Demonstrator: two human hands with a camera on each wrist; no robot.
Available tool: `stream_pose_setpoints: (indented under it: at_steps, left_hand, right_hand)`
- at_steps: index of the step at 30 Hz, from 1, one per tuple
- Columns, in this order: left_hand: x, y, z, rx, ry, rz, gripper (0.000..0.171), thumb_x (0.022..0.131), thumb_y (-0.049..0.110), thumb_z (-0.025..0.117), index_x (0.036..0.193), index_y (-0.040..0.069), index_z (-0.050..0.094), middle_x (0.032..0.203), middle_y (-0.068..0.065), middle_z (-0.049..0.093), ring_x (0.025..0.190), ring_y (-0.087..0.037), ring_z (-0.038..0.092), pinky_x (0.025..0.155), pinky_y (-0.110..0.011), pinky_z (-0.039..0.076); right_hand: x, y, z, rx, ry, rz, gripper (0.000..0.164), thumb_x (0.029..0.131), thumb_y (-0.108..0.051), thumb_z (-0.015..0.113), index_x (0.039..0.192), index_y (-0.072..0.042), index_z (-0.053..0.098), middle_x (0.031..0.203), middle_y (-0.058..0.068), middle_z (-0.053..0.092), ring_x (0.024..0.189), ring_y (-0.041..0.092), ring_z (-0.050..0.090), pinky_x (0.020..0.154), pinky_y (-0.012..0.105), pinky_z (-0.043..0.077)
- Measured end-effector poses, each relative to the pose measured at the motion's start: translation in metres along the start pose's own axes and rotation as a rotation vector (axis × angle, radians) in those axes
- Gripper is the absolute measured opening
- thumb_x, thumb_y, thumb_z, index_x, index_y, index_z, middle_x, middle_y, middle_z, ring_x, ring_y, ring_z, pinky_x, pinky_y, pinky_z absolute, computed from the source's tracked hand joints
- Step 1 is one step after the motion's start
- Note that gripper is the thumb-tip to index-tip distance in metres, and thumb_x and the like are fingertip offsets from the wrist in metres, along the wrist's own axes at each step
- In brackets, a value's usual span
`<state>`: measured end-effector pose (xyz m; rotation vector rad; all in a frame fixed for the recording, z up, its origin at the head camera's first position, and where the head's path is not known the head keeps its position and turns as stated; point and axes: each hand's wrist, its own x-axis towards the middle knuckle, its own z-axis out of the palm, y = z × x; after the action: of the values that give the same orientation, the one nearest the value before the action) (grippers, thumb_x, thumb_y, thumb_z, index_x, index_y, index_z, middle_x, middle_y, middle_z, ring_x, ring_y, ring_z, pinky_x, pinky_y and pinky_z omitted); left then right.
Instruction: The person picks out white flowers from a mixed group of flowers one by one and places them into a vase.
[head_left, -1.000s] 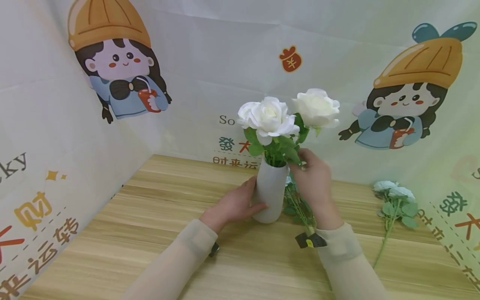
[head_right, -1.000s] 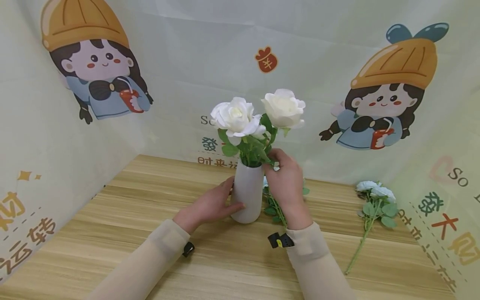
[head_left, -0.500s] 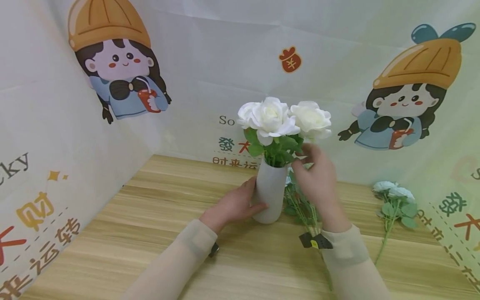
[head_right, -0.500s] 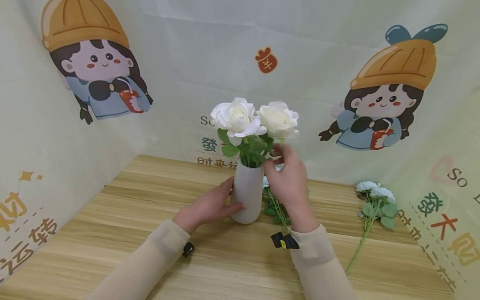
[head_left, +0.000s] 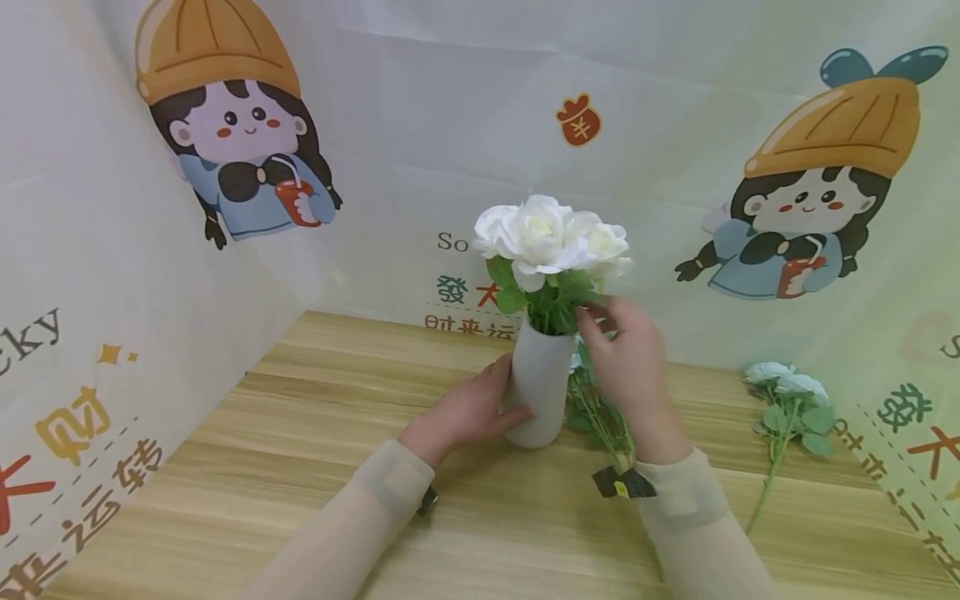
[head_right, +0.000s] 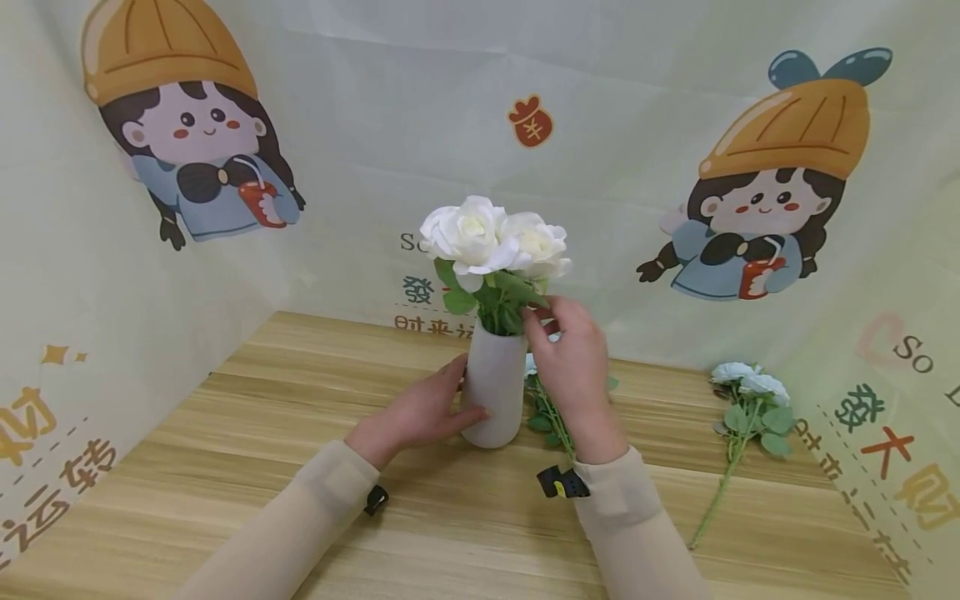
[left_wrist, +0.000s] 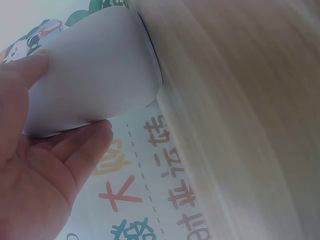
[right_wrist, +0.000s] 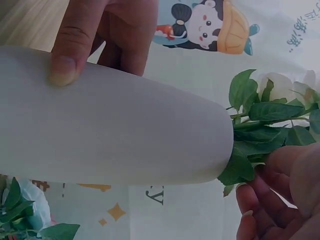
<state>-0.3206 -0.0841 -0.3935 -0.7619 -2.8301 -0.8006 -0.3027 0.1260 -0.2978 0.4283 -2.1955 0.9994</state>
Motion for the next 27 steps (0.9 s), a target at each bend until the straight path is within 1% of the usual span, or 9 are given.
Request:
stream_pose_setpoints:
  at_steps: [4,8,11,15,22,27]
  left_hand:
    - [0.0,0.0,0.001,0.011,0.004,0.002,0.093,0.097,0.048,0.066,0.158,-0.005,0.021,0.152,-0.027,0.046,0.134,-0.037,0.055,0.109,-0.047,0.051]
    - [0.0,0.0,0.001,0.007,0.005,0.003,0.093,0.097,0.048,0.066,0.159,-0.005,0.02,0.152,-0.028,0.046,0.134,-0.037,0.055,0.109,-0.047,0.05]
    - [0.0,-0.001,0.001,0.006,0.006,0.004,0.093,0.097,0.048,0.066,0.159,-0.004,0.02,0.152,-0.028,0.046,0.135,-0.037,0.055,0.109,-0.047,0.05]
    - [0.001,-0.002,0.001,0.007,0.009,0.008,0.092,0.097,0.048,0.065,0.159,-0.004,0.02,0.153,-0.027,0.046,0.135,-0.036,0.054,0.11,-0.047,0.05]
    - [0.0,-0.002,0.001,0.006,0.011,0.004,0.092,0.097,0.049,0.065,0.159,-0.003,0.021,0.152,-0.026,0.047,0.134,-0.035,0.056,0.109,-0.047,0.051]
    - [0.0,-0.001,0.001,0.008,0.015,0.008,0.092,0.097,0.049,0.065,0.158,-0.004,0.021,0.151,-0.026,0.047,0.133,-0.035,0.057,0.107,-0.047,0.052]
  right_hand:
    - [-0.001,0.003,0.004,-0.019,0.005,-0.023,0.019,0.099,-0.017,0.066,0.109,-0.004,0.074,0.103,0.013,0.075,0.085,0.029,0.069,0.067,0.038,0.054]
    - [-0.002,0.003,0.006,-0.041,-0.028,-0.02,0.019,0.098,-0.016,0.065,0.108,-0.003,0.074,0.102,0.014,0.074,0.085,0.029,0.067,0.069,0.04,0.053]
    - [-0.002,0.003,0.008,-0.041,-0.063,-0.003,0.02,0.098,-0.017,0.065,0.111,-0.004,0.074,0.102,0.014,0.072,0.085,0.028,0.065,0.07,0.039,0.053]
    - [-0.002,0.002,0.01,-0.047,-0.083,0.001,0.022,0.097,-0.018,0.066,0.112,-0.005,0.074,0.1,0.013,0.069,0.084,0.027,0.062,0.069,0.036,0.05]
    - [-0.004,0.006,0.015,-0.094,-0.05,-0.023,0.019,0.095,-0.013,0.065,0.108,-0.003,0.075,0.096,0.014,0.067,0.077,0.027,0.058,0.066,0.034,0.045]
    - [-0.004,0.007,0.015,-0.1,-0.04,-0.012,0.018,0.094,-0.013,0.064,0.106,-0.004,0.074,0.094,0.013,0.066,0.075,0.027,0.056,0.066,0.035,0.045]
